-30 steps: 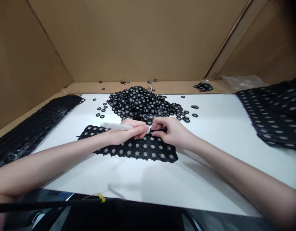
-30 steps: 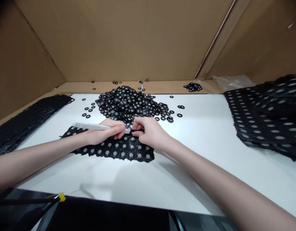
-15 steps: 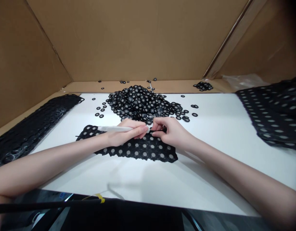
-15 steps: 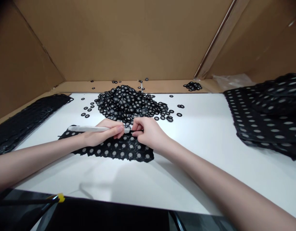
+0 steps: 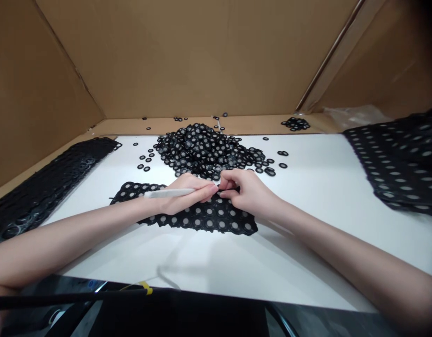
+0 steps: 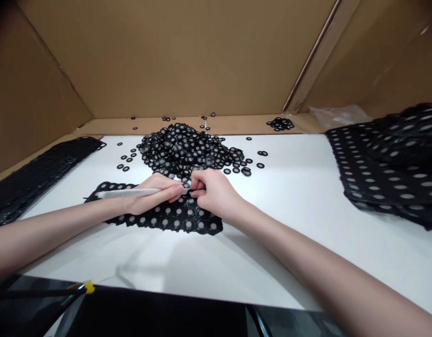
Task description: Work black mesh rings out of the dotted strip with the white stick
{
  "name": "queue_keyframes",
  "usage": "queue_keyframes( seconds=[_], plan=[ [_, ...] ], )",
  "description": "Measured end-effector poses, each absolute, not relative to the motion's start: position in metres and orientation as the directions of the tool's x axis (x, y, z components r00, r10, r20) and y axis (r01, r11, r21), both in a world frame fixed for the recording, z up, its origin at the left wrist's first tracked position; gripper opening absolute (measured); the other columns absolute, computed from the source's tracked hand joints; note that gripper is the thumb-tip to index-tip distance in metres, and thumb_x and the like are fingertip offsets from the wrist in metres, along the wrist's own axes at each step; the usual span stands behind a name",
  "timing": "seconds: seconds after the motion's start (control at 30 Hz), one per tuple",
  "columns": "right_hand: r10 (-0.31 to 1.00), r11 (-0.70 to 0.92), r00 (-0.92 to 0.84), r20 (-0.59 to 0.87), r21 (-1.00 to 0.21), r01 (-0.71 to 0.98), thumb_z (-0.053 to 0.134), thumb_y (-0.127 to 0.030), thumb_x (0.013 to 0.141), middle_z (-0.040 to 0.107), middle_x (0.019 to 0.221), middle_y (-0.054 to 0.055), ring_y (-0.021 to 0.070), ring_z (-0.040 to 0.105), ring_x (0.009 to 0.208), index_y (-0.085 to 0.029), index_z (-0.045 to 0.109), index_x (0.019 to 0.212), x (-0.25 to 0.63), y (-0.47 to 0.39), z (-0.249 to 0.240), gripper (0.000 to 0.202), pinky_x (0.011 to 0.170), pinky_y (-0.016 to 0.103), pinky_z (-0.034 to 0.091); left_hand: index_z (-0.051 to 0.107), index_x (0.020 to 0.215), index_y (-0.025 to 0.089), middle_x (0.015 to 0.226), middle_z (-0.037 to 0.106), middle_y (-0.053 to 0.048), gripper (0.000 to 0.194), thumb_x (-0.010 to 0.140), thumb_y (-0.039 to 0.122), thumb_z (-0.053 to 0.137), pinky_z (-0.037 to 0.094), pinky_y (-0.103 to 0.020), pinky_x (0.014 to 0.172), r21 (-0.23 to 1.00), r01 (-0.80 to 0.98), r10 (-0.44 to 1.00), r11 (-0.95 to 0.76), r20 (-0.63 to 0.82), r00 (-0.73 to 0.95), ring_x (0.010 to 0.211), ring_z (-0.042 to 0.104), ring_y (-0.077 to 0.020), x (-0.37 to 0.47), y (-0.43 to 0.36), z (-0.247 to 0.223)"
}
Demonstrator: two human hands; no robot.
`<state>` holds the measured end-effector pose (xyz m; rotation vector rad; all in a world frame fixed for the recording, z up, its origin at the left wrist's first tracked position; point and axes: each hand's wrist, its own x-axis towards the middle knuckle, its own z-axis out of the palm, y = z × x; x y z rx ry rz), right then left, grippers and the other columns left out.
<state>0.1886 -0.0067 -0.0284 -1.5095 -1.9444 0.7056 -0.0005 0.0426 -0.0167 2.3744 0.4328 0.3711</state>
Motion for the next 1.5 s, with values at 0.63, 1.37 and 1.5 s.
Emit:
queue_keyframes(
  seconds=[0.63,1.37,1.5],
  plan=[
    [0.967,0.226,-0.254,0.014,-0.506,0.833,0.069,-0.028,0.071,0.064,0.089,0.009,0.0247,0.056,0.089,-0.017,0.065,0.093,0.193,-0.015,-0.018,0.025,0.078,0.033,0.044,0.048,0.058,0.014,0.054,0.045,0.003,0.044,0.096,0.031,0.036,0.034,-0.021,0.057,0.82,0.204,0.498,-0.535,0.111,0.86,0.053,0.042,-0.0076,-0.008,0.029,-0.007],
    [0.965,0.247,-0.26,0.041,-0.482,0.841,0.064,-0.02,0.069,0.055,0.075,0.005,0.022,0.054,0.079,-0.018,0.058,0.075,0.186,-0.017,-0.018,0.009,0.066,0.027,0.04,0.046,0.059,0.014,0.056,0.046,0.004,0.043,0.098,0.029,0.033,0.033,-0.02,0.058,0.722,0.22,0.395,-0.656,0.08,0.915,0.053,0.039,-0.0066,-0.004,0.029,-0.015],
    [0.951,0.279,-0.309,0.007,-0.455,0.846,0.064,-0.024,0.073,0.057,0.079,0.007,0.0243,0.054,0.084,-0.018,0.058,0.083,0.189,-0.019,-0.012,0.013,0.068,0.03,0.04,0.048,0.061,0.014,0.059,0.05,0.003,0.042,0.097,0.029,0.034,0.034,-0.02,0.06,0.729,0.23,0.412,-0.644,0.078,0.908,0.055,0.043,-0.0067,-0.003,0.027,-0.016]
  ],
)
